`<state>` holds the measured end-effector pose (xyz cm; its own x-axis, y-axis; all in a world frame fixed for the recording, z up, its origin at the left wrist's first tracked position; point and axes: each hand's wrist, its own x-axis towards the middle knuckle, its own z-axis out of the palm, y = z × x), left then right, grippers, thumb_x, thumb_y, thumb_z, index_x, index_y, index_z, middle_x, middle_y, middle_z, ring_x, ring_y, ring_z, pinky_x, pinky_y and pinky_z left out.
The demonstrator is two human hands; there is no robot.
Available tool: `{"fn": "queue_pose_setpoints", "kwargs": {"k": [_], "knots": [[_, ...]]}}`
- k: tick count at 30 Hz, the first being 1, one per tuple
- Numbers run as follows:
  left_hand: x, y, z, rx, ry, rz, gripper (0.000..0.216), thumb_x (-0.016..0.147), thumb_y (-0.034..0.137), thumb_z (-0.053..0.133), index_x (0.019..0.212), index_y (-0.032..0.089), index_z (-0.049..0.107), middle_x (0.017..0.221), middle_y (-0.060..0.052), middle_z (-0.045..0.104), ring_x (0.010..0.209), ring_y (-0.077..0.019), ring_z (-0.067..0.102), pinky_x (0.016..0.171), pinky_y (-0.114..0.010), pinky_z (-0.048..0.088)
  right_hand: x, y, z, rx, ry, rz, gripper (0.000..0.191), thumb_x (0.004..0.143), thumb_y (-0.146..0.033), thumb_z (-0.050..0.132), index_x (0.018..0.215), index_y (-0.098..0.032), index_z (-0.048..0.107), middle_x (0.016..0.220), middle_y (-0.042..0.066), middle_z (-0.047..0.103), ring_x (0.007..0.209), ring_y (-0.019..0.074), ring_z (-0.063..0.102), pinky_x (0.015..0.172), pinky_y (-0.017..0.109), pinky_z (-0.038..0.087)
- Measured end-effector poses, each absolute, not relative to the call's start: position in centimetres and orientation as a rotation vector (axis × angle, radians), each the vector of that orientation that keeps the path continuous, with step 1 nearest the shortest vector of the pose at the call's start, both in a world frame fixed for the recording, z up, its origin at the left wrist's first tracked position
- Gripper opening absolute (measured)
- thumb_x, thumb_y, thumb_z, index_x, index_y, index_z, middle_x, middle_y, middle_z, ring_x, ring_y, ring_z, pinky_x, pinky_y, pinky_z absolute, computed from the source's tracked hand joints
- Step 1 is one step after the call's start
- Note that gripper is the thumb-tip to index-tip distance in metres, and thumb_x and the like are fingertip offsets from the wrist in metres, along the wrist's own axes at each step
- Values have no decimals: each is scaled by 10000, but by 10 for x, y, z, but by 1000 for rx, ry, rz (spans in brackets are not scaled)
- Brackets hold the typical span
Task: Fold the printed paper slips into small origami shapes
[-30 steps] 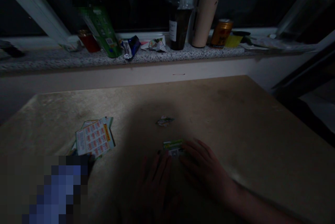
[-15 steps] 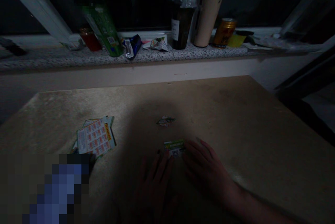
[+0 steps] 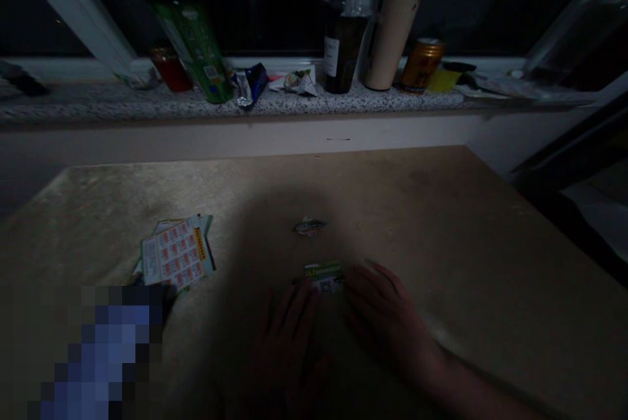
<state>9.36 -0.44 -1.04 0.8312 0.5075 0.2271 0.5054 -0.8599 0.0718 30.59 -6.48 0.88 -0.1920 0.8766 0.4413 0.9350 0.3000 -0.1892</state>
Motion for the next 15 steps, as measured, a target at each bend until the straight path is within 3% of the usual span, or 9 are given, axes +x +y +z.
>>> {"fn": "queue_pose_setpoints", "kwargs": {"k": [3,10,15], "knots": [[95,-1,-8,2943,940,388,706,865,383,478,1449,131,172,1509,-154,160,1350,-323,206,1070,-499,170,306,-63,7,-1585,-2103,-98,217,908,-216,483,1062,-169,628,1111,43,669,1092,242,554,985,509,396],[99,-3,-4,2945,900,383,641,856,387,498,1429,233,255,1511,-132,163,1350,-321,210,1065,-551,122,305,-64,4,-1571,-2122,-25,259,887,-198,500,1126,-165,595,1142,75,650,1101,242,549,980,507,402],[98,-5,-3,2865,912,477,634,847,350,503,1421,199,281,1519,-130,119,1343,-329,227,1071,-557,145,305,-63,6,-1563,-2153,12,326,908,-189,448,1221,-148,529,1199,102,611,1118,247,534,972,487,415]]}}
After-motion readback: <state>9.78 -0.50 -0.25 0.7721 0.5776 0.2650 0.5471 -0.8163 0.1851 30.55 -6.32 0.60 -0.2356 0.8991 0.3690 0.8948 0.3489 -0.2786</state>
